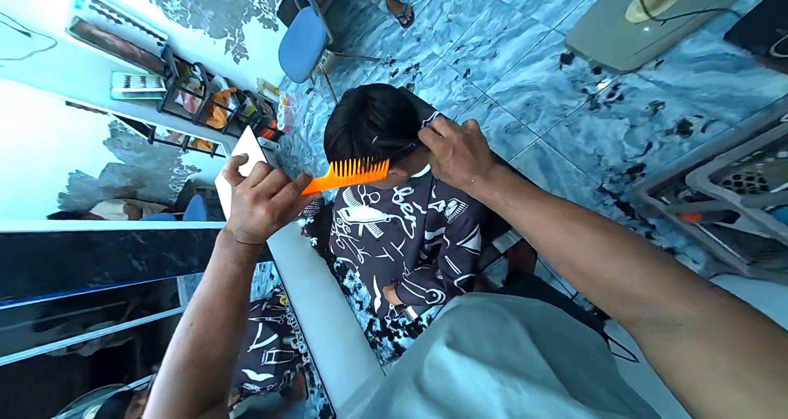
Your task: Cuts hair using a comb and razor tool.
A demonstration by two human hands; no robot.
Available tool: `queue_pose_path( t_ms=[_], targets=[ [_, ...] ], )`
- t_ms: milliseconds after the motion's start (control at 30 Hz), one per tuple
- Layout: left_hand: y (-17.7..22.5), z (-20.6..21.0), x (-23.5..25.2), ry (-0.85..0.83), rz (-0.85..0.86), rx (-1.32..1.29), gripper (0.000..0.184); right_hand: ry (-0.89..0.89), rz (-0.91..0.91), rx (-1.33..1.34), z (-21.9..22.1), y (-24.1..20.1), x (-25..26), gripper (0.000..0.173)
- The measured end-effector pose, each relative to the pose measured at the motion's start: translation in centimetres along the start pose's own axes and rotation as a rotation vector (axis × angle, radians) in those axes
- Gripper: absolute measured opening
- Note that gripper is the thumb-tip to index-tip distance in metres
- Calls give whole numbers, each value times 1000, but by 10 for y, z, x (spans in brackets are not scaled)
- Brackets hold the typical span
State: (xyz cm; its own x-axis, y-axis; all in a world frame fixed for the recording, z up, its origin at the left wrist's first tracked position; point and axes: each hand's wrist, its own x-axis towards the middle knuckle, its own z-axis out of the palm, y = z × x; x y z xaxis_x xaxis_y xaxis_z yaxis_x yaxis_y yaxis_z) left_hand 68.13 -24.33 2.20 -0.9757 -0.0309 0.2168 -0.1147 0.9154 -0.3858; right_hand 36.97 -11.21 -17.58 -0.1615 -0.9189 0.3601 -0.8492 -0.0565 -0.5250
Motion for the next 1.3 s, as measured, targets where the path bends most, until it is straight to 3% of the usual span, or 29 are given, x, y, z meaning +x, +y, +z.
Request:
queue_pose_path(
  t_ms=[67,133,300,633,700,733,833,900,967,1033,1067,1133,1200,1300],
  targets=[
    [-1,-4,-1,-161,88,-41,31,13,59,52,-2,3,-2,24],
    [-3,-6,0,-212,126,-36,30,40,111,74,1,11,-3,26],
    [-2,-15,25,-128,84,53,32,12,-14,-11,10,14,-8,25],
    [0,-24,44,-63,32,121,34,28,-44,100,14,18,1,22],
    [0,-22,50,-15,-112,134,39,6,31,170,13,19,-1,22],
    [1,-19,56,-15,-213,101,41,8,103,218,11,21,-2,32],
    [15,-1,66,-85,-472,-271,41,7,390,419,-11,32,-6,38],
    [15,21,45,-199,-430,-452,43,77,512,476,-26,45,-13,35],
    [6,44,4,-283,-276,-463,42,129,594,451,-44,64,-32,39],
    [-1,59,-44,-241,-236,-489,43,143,674,399,-67,76,-60,46],
    [-2,63,-61,-168,-300,-519,45,142,723,393,-77,76,-77,52],
    [-2,67,-57,-28,-503,-523,57,140,831,454,-85,56,-105,63],
    [-4,77,-21,-12,-654,-609,61,101,886,552,-73,16,-129,67],
    [-17,113,28,4,-602,-891,80,-44,804,569,-40,-38,-166,60]
  ],
)
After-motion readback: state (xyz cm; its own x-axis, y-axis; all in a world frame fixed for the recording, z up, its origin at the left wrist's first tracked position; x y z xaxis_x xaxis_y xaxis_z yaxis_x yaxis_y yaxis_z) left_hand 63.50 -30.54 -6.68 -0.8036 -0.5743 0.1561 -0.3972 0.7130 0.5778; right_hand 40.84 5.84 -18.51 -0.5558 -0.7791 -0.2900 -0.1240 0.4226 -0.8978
